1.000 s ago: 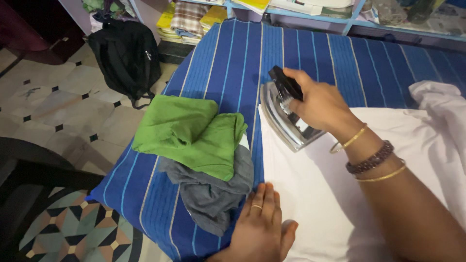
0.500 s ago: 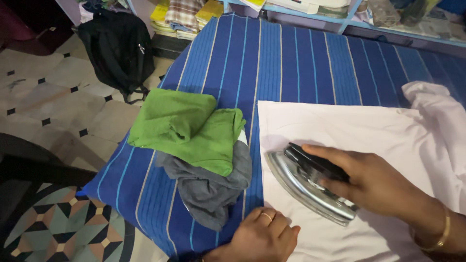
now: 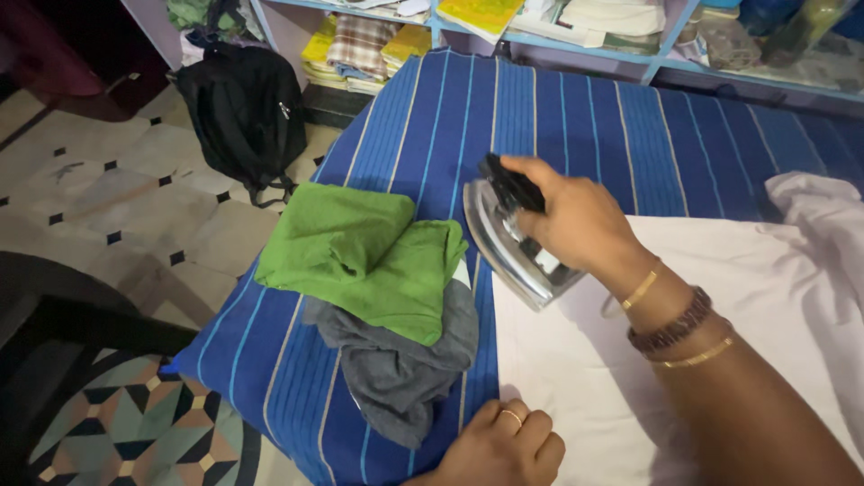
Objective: The person irons a white shirt laid out on a blue striped ironing board. They smooth the fabric with one hand while moving the iron with the other, then reposition the shirt to iron additional sections.
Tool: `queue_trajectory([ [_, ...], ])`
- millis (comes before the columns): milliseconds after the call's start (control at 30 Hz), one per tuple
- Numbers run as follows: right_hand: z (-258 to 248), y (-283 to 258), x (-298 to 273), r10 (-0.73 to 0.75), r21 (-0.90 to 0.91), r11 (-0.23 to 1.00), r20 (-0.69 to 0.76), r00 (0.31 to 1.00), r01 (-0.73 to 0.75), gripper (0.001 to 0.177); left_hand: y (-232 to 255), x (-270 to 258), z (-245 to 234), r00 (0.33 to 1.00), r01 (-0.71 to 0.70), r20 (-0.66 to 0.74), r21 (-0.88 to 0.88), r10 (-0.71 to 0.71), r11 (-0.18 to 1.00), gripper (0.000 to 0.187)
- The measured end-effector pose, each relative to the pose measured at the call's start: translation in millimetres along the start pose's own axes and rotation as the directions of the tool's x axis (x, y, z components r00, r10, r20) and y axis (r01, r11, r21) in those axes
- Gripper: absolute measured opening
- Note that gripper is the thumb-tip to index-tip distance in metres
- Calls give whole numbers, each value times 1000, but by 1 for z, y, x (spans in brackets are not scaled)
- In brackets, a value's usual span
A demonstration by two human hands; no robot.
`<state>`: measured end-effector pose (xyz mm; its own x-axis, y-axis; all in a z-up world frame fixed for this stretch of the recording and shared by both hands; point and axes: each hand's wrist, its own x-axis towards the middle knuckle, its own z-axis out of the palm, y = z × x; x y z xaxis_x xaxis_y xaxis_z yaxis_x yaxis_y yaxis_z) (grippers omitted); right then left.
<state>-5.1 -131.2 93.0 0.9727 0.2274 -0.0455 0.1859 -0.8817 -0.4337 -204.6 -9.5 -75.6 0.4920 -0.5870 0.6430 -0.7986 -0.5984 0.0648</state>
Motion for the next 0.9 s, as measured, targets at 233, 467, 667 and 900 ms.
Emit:
queue_trajectory([
  [233,8,6,34,-8,68,998,-84,996,14,76,0,2,1,952,293,-95,11,-291,956,65],
  [467,-3,-4,-14,8,18,1000,16,1000,-9,82,-1,-6,9,935,313,-216,126,-281,941,97],
  [667,-5,-4,-95,-102,-28,994,162,981,108,84,-2,-17,2,834,232,-521,35,-180,972,96],
  [900,11,58,-177,-413,211,904,196,889,373,89,-7,-38,11,712,207,-653,-159,-260,965,73],
])
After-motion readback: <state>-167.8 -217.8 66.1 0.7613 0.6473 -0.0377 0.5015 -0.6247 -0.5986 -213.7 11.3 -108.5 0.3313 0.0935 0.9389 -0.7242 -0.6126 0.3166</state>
